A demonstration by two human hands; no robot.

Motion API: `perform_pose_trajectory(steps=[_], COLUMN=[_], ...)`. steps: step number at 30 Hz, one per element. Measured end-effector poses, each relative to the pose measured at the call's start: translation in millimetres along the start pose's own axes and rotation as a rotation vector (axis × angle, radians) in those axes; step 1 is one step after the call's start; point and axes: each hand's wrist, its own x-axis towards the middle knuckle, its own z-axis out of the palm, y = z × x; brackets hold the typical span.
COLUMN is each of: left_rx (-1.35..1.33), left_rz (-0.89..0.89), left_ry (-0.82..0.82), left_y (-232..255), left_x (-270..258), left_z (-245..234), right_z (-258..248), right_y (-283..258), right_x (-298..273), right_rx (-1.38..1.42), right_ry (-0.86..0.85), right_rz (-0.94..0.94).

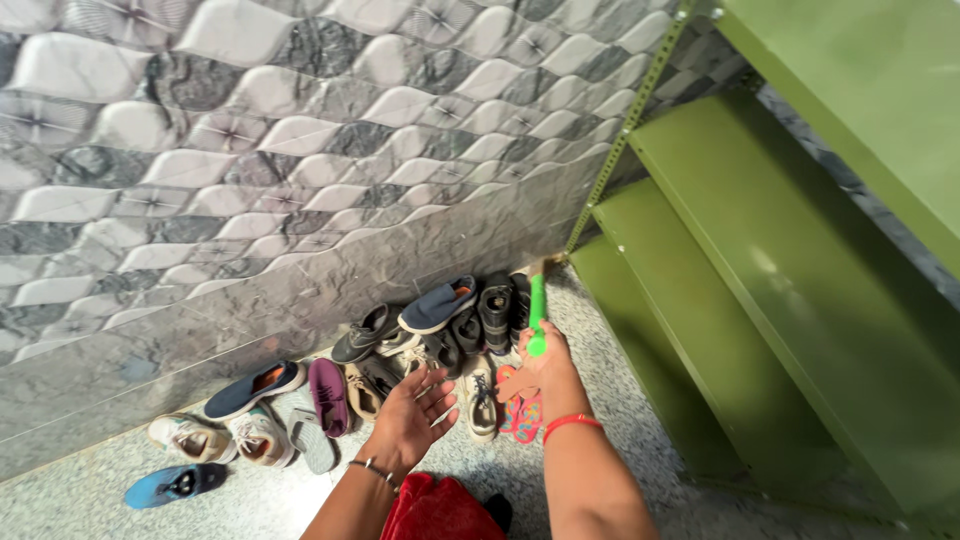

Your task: The person uses a broom to sweep dust off the shelves of a green metal shoe rack and the surrounding floor area. They systematically clean each shelf from top to bottom and then sweep the floor beneath the rack.

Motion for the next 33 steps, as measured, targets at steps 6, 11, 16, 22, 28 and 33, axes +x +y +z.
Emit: perform_pose_trajectory(steps=[6, 11, 16, 22, 28, 33], left_rx=[0.025, -0.010, -0.002, 0.064, 0.094, 0.096], left_rz=[0.052, 0.017, -0.036, -0.095, -0.134, -0.136], left_ry=[0.114, 0.091, 0.010, -0.121, -0.191, -0.230], left_y=[13.3, 6.7, -2.3, -5.3, 11.4, 35.1], left_x=[-15.4, -7.1, 13.7, 27.2, 20.1, 11.8], left_z=[-28.4, -37.3, -32.7, -31.0, -51.1, -63.8], right_z=[16.4, 20.4, 19.5, 34.6, 71.0, 116.2], right_y=[-21.6, -10.5, 22.8, 41.1, 82.9, 122.3], right_x=[16.3, 16.2, 6.8, -36.3, -96.1, -145.8], right_rx=[-0.043, -0.137, -0.283, -0.343, -0.351, -0.333], right_ry=[-0.027, 0.000, -0.058, 0.021, 0.032, -0.022], right_rz=[-0.001, -0.137, -0.242, -0.372, -0.478, -0.583])
